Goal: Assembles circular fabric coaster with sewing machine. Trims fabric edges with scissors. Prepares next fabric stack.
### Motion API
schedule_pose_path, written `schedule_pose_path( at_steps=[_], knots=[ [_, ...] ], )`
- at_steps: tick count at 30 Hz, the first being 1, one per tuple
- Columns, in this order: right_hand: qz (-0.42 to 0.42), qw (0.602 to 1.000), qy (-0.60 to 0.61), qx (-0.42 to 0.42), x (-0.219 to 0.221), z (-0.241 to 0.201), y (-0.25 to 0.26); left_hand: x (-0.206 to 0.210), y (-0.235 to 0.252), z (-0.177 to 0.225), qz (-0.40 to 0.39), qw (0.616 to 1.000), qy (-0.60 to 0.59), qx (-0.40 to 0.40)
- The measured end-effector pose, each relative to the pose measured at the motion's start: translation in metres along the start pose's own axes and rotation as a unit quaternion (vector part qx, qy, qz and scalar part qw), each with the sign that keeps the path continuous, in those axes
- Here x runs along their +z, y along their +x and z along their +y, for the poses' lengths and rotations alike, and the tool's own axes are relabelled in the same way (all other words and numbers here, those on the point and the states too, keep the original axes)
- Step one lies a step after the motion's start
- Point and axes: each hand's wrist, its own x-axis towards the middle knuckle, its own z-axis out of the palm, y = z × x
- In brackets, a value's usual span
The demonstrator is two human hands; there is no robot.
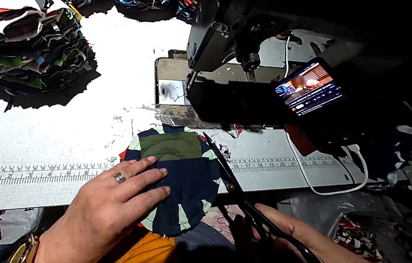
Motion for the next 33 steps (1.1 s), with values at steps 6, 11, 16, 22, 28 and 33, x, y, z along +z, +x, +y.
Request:
schedule_pose_path(
  at_steps=[6, 11, 16, 22, 28, 33],
  knots=[
    [0.004, 1.000, -0.024, 0.004, -0.002, 0.002, -0.003, -0.003, 0.005, 0.008, -0.046, 0.998, 0.039, 0.013],
    [-0.094, 0.992, -0.083, 0.023, -0.017, 0.001, -0.014, 0.017, -0.001, 0.032, -0.009, 0.995, 0.102, -0.003],
    [-0.108, 0.990, -0.083, 0.024, -0.022, 0.001, -0.014, 0.012, -0.004, 0.022, 0.009, 0.998, 0.054, -0.017],
    [-0.122, 0.991, -0.058, 0.000, -0.025, 0.004, 0.001, 0.007, -0.006, 0.012, 0.001, 1.000, -0.017, 0.023],
    [-0.113, 0.993, -0.040, -0.016, -0.025, 0.008, 0.006, 0.007, -0.008, 0.009, 0.006, 0.999, -0.040, 0.032],
    [-0.061, 0.998, -0.026, -0.003, -0.013, 0.009, 0.003, 0.005, -0.007, 0.005, 0.005, 0.999, -0.027, 0.029]
  ],
)
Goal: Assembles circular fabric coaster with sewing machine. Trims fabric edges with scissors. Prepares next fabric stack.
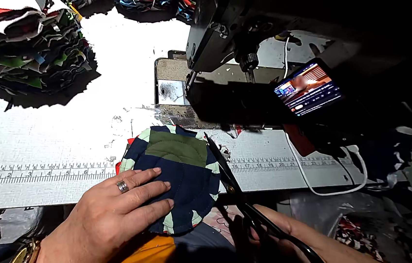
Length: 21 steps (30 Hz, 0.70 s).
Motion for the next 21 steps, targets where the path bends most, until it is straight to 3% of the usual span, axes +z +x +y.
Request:
schedule_pose_path(
  at_steps=[13, 18, 21],
  knots=[
    [0.101, 0.995, 0.011, 0.014, 0.019, -0.010, -0.007, -0.001, 0.005, 0.006, -0.022, 0.998, 0.066, -0.010],
    [-0.012, 0.998, -0.052, 0.027, 0.003, -0.005, -0.017, 0.015, 0.003, 0.021, 0.005, 0.991, 0.129, -0.040],
    [-0.037, 0.997, -0.068, 0.028, -0.001, -0.007, -0.021, 0.010, 0.001, 0.016, 0.032, 0.995, 0.077, -0.062]
  ],
)
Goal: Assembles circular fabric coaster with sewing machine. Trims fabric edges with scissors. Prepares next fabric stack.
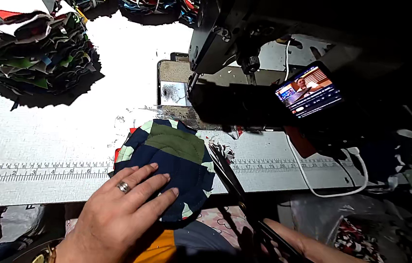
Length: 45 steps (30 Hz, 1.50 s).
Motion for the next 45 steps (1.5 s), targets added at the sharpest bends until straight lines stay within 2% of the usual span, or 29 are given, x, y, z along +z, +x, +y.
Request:
schedule_pose_path(
  at_steps=[4, 10, 20, 29, 31, 36, 41, 45],
  knots=[
    [-0.005, 1.000, 0.013, -0.011, -0.002, 0.004, 0.004, -0.002, -0.002, -0.010, 0.014, 0.995, -0.098, 0.019],
    [-0.008, 0.999, 0.036, -0.022, -0.006, 0.007, 0.016, -0.002, -0.003, -0.012, -0.003, 0.990, -0.135, 0.049],
    [0.079, 0.995, 0.060, -0.032, 0.008, 0.000, 0.016, -0.005, 0.000, -0.017, -0.011, 0.991, -0.123, 0.048],
    [0.133, 0.990, 0.041, -0.013, 0.016, -0.008, 0.013, -0.007, 0.011, -0.007, -0.038, 0.998, 0.008, 0.049],
    [0.121, 0.992, 0.038, -0.013, 0.014, -0.004, 0.011, -0.007, 0.011, -0.007, -0.030, 0.999, 0.018, 0.041],
    [0.031, 0.999, -0.013, 0.027, 0.002, 0.002, -0.002, -0.009, 0.011, -0.015, -0.002, 1.000, -0.017, 0.016],
    [0.036, 0.998, -0.041, 0.019, 0.001, -0.004, 0.000, -0.005, 0.007, -0.020, 0.007, 0.996, -0.082, 0.031],
    [0.038, 0.999, -0.013, 0.001, -0.001, 0.001, 0.009, -0.004, 0.005, -0.022, 0.003, 0.995, -0.090, 0.039]
  ],
)
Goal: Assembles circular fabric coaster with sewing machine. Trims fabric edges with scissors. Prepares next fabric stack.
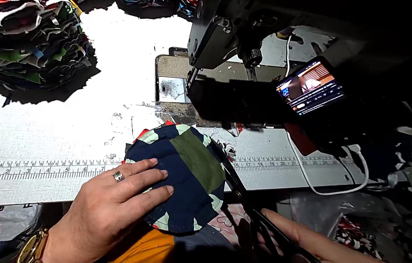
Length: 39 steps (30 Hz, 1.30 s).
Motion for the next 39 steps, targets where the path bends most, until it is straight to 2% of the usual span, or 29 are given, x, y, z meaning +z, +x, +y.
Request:
schedule_pose_path(
  at_steps=[6, 17, 25, 31, 39],
  knots=[
    [-0.023, 0.999, 0.035, -0.008, -0.003, 0.000, 0.004, 0.000, 0.000, -0.001, 0.001, 1.000, -0.004, 0.003],
    [0.021, 0.995, 0.093, -0.024, 0.012, -0.002, 0.003, 0.002, -0.001, 0.000, 0.000, 1.000, 0.019, 0.005],
    [0.073, 0.993, 0.092, -0.012, 0.018, -0.008, 0.001, -0.001, 0.003, 0.000, -0.018, 0.999, 0.035, -0.010],
    [0.000, 1.000, 0.002, 0.003, 0.005, -0.002, -0.006, 0.005, 0.004, 0.014, -0.040, 0.994, 0.099, 0.001],
    [0.029, 0.996, -0.085, 0.016, -0.001, -0.012, -0.003, 0.013, -0.007, 0.012, 0.007, 1.000, 0.012, -0.002]
  ],
)
